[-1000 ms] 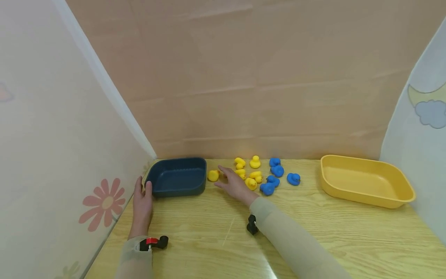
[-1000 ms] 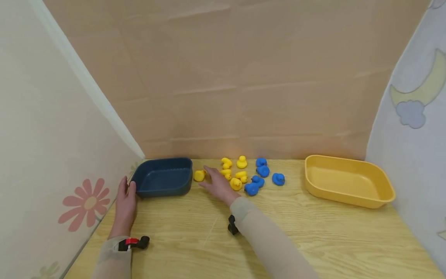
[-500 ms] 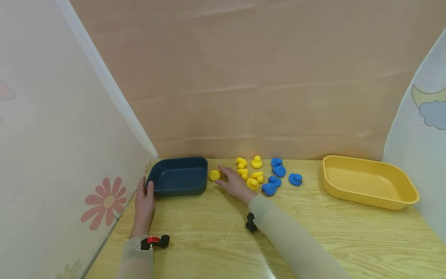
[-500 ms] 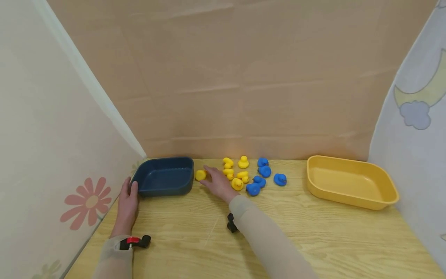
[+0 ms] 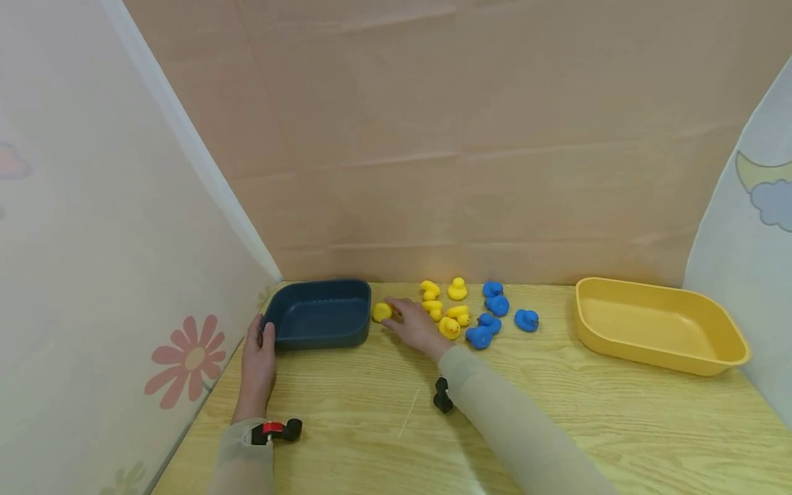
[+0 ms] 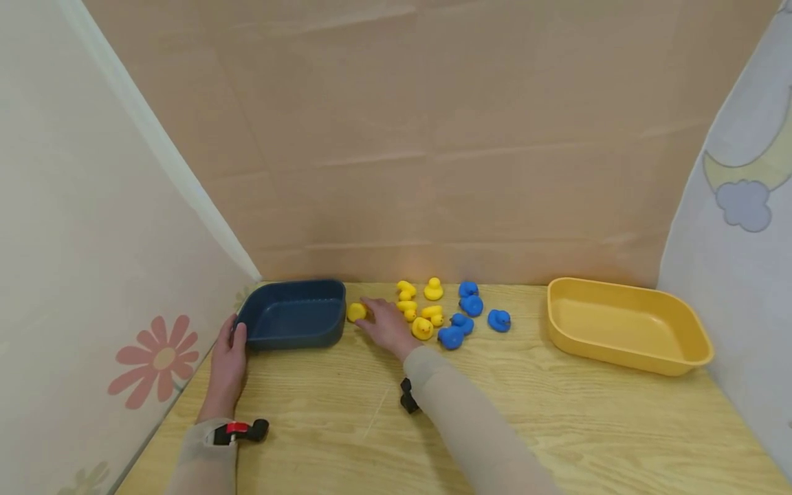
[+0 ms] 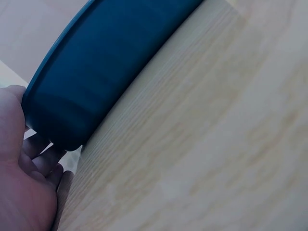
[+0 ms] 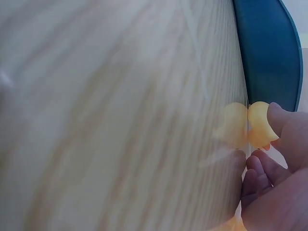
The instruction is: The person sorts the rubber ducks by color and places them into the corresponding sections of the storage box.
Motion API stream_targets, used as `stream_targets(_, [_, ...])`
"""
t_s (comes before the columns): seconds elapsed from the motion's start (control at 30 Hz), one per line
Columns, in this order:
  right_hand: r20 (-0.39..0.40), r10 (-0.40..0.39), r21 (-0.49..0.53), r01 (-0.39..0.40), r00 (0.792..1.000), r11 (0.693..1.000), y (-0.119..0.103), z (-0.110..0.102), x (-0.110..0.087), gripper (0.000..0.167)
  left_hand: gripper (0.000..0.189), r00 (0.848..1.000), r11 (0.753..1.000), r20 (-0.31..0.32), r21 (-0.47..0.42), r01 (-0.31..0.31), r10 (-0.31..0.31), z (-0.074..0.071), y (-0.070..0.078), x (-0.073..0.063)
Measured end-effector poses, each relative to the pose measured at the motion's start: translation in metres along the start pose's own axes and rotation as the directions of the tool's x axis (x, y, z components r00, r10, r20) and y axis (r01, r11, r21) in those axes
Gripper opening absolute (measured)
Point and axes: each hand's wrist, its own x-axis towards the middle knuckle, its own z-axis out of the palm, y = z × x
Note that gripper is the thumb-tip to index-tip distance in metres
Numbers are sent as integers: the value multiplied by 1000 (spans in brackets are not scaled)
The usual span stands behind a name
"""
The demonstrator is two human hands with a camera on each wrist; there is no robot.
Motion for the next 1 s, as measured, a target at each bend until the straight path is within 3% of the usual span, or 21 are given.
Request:
stream_targets(0.53, [-50,61,37,-60,997,998,3,3,0,31,78,1000,1000,-4,-3,-7,7,4,-2,0])
stream_targets(0.77, [-57,74,74,-70,996,995,0,3,-4,36,77,1000,1000,-4,-2,-10,10,4,-2,0])
stream_targets(1.0, [-136,98,107,-84,986,991,-7,-1,-16,37,72,999,1000,-27,20,-22,22,2,1,0])
